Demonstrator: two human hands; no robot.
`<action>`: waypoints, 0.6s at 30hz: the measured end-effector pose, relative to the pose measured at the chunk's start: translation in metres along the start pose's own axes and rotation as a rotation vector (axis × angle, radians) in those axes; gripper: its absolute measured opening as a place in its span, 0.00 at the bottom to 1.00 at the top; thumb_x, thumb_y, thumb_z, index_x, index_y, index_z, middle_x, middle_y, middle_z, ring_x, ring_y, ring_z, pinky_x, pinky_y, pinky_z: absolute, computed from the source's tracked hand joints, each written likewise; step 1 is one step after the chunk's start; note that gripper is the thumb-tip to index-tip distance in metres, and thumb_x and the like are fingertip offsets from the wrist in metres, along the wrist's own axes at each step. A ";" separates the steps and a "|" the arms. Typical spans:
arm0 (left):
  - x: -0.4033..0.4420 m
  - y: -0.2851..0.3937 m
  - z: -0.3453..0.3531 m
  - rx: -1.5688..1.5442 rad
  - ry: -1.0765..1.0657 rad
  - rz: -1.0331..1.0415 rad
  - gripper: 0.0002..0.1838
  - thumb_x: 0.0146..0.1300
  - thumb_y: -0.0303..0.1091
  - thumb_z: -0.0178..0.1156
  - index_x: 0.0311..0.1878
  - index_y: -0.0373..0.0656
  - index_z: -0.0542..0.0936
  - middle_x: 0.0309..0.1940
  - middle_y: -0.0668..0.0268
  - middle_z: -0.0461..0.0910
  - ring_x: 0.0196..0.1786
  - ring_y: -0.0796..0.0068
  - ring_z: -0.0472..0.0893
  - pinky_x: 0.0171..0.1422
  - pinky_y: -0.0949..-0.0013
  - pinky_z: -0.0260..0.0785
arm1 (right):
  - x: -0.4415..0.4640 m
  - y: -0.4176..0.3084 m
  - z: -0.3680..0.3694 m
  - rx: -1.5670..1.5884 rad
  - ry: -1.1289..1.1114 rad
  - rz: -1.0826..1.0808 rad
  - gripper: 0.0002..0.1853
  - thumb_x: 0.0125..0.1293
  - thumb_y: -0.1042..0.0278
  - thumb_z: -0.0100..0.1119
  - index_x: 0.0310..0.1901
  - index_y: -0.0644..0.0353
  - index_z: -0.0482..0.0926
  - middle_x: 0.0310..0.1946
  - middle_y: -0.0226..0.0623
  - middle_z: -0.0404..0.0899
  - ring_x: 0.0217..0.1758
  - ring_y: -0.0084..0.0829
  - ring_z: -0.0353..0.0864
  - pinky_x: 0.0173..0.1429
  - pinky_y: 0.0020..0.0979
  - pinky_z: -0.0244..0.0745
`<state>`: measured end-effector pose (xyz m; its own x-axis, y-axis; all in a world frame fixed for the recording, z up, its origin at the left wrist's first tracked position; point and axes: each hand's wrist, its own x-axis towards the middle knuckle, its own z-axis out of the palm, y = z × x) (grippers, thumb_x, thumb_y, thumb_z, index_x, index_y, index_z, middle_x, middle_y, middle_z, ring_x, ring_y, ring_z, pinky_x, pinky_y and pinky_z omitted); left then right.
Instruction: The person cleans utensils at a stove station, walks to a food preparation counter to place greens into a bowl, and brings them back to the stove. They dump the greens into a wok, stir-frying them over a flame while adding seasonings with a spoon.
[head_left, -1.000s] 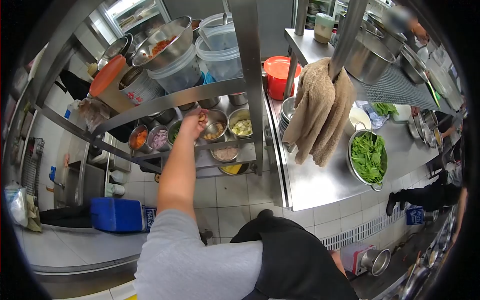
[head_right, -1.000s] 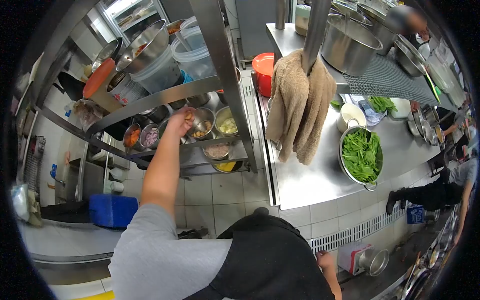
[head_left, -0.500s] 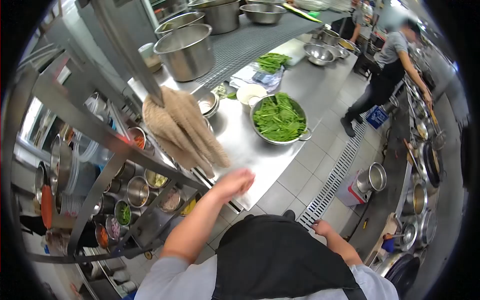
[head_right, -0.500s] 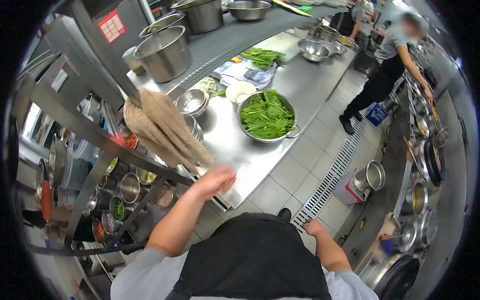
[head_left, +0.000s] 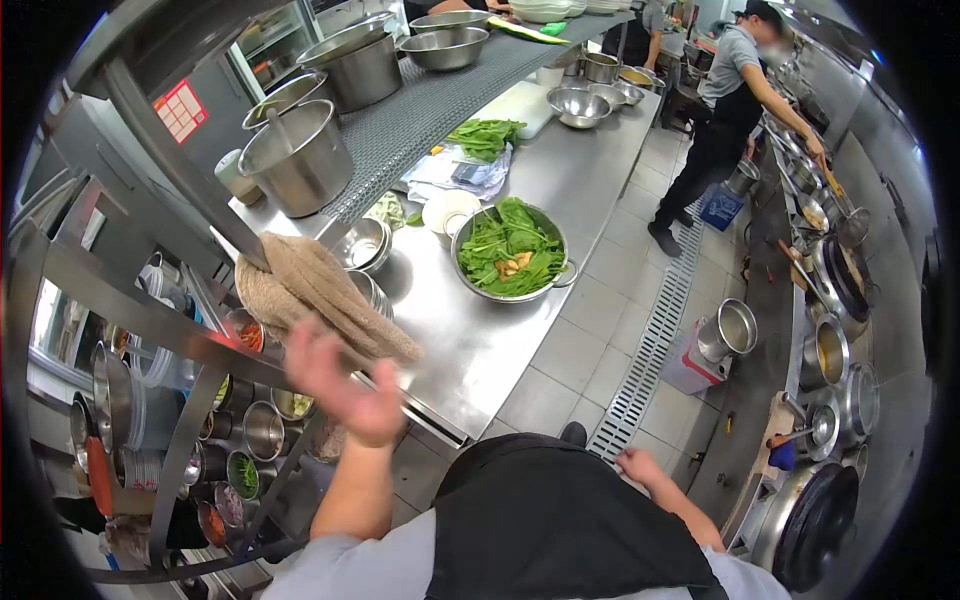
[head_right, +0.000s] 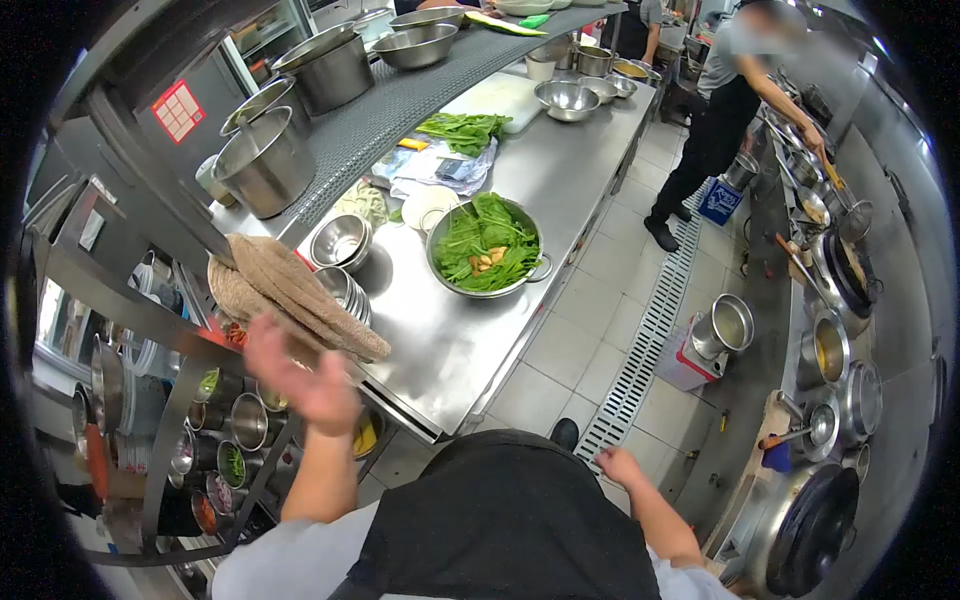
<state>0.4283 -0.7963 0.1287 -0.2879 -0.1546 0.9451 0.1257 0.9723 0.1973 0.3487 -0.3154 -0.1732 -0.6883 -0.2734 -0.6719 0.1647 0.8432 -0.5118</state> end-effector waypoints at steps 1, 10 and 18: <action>0.011 -0.006 -0.005 0.036 0.157 -0.031 0.34 0.63 0.34 0.62 0.69 0.38 0.59 0.73 0.51 0.51 0.74 0.54 0.56 0.77 0.50 0.47 | 0.011 -0.032 -0.011 -0.079 -0.024 -0.072 0.25 0.62 0.50 0.60 0.47 0.67 0.81 0.31 0.46 0.85 0.40 0.41 0.87 0.45 0.39 0.79; -0.025 -0.015 -0.026 -0.441 0.159 -0.819 0.30 0.70 0.25 0.50 0.73 0.33 0.56 0.64 0.51 0.69 0.65 0.57 0.71 0.67 0.60 0.64 | -0.047 -0.472 -0.059 0.089 -0.053 -1.360 0.26 0.66 0.54 0.61 0.60 0.62 0.75 0.54 0.47 0.78 0.54 0.43 0.80 0.55 0.37 0.77; 0.003 -0.019 -0.034 -0.670 0.151 -0.823 0.27 0.75 0.31 0.45 0.74 0.38 0.56 0.70 0.55 0.61 0.70 0.63 0.63 0.74 0.60 0.55 | -0.076 -0.514 0.104 0.630 -0.243 -1.244 0.19 0.73 0.54 0.48 0.41 0.67 0.72 0.38 0.54 0.78 0.38 0.45 0.76 0.46 0.41 0.71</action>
<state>0.4572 -0.8207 0.1364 -0.4069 -0.7835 0.4696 0.4552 0.2717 0.8479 0.3904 -0.7757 0.0851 -0.4891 -0.8003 0.3468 -0.1224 -0.3307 -0.9358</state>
